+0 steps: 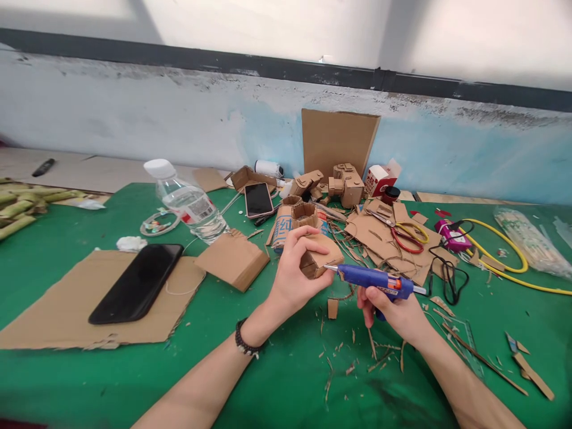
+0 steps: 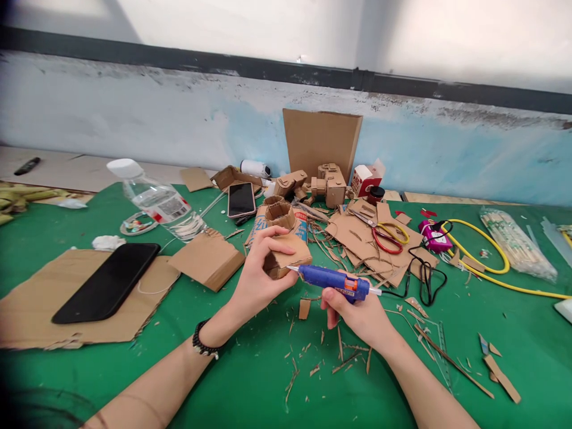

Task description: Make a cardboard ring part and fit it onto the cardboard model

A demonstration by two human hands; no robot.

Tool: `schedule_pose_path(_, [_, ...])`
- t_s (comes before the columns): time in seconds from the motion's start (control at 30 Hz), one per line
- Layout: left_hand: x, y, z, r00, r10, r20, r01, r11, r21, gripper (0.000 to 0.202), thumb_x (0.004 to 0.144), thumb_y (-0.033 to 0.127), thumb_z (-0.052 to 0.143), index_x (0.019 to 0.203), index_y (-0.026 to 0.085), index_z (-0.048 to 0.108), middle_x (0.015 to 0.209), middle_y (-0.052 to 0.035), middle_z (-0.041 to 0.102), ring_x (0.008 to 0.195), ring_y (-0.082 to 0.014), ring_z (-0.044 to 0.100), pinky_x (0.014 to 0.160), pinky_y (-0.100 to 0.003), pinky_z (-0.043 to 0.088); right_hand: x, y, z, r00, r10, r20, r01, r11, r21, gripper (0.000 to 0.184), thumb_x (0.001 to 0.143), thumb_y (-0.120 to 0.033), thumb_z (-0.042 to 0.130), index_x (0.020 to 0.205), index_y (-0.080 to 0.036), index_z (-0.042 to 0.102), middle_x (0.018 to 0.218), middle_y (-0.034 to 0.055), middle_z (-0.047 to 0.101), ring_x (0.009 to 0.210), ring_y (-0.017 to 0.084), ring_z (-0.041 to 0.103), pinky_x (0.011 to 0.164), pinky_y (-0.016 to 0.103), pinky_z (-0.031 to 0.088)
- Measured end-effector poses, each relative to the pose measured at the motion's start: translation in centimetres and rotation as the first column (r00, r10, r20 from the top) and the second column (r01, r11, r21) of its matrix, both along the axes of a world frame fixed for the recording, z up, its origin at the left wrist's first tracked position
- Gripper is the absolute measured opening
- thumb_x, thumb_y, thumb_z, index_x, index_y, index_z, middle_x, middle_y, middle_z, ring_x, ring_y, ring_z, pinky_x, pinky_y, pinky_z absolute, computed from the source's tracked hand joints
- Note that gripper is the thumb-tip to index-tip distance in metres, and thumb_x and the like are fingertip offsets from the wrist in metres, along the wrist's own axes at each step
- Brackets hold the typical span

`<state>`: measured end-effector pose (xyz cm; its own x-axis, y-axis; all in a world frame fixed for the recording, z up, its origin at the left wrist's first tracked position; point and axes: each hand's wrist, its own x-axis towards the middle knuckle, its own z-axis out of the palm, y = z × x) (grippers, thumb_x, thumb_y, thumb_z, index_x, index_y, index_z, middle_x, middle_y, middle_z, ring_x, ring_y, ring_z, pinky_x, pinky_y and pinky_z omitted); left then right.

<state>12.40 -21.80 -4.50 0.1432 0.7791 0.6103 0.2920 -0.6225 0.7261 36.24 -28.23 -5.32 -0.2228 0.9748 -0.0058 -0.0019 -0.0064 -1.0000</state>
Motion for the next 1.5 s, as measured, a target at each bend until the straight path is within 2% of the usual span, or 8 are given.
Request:
schedule_pose_path(0.37, [0.08, -0.20, -0.16, 0.997, 0.067, -0.030, -0.064, 0.994, 0.083, 0.031, 0.082, 0.017, 0.087, 0.106, 0.024, 0.067, 0.142, -0.0121, 0.057, 0.139, -0.0308, 0.060, 0.117, -0.050, 0.054, -0.03, -0.05, -0.10, 1.000, 0.024, 0.003, -0.024, 1.000, 0.010, 0.046, 0.099, -0.071, 0.075, 0.086, -0.026, 0.072, 0.073, -0.0001, 0.077, 0.047, 0.018, 0.070, 0.050, 0.030, 0.055])
schedule_pose_path(0.7, [-0.05, 0.04, -0.40, 0.991, 0.124, -0.053, -0.111, 0.972, 0.206, 0.032, 0.088, 0.026, 0.092, 0.110, 0.025, 0.068, 0.141, -0.0118, 0.058, 0.138, -0.0311, 0.062, 0.116, -0.052, 0.057, -0.08, -0.17, 0.31, 0.998, 0.055, -0.016, -0.056, 0.998, -0.035, 0.047, 0.097, -0.072, 0.077, 0.084, -0.027, 0.073, 0.071, 0.0012, 0.076, 0.049, 0.018, 0.071, 0.052, 0.032, 0.054])
schedule_pose_path(1.23, [-0.11, 0.12, -0.71, 0.994, 0.103, -0.048, -0.090, 0.973, 0.215, 0.037, 0.089, 0.027, 0.093, 0.116, 0.026, 0.069, 0.149, -0.0138, 0.056, 0.145, -0.0344, 0.059, 0.120, -0.059, 0.055, -0.25, -0.39, 0.14, 0.999, 0.025, -0.023, -0.026, 0.999, -0.026, 0.045, 0.096, -0.071, 0.078, 0.083, -0.028, 0.073, 0.071, 0.0014, 0.075, 0.047, 0.019, 0.070, 0.050, 0.032, 0.052])
schedule_pose_path(1.5, [-0.10, 0.21, -0.76, 0.991, 0.119, -0.058, -0.103, 0.969, 0.225, 0.037, 0.088, 0.027, 0.094, 0.116, 0.027, 0.069, 0.150, -0.0137, 0.056, 0.145, -0.0350, 0.059, 0.120, -0.060, 0.054, -0.44, -0.44, -0.18, 0.996, -0.061, 0.058, 0.062, 0.998, -0.007, 0.054, 0.091, -0.076, 0.079, 0.077, -0.026, 0.065, 0.057, -0.0021, 0.067, 0.040, 0.018, 0.064, 0.045, 0.031, 0.052])
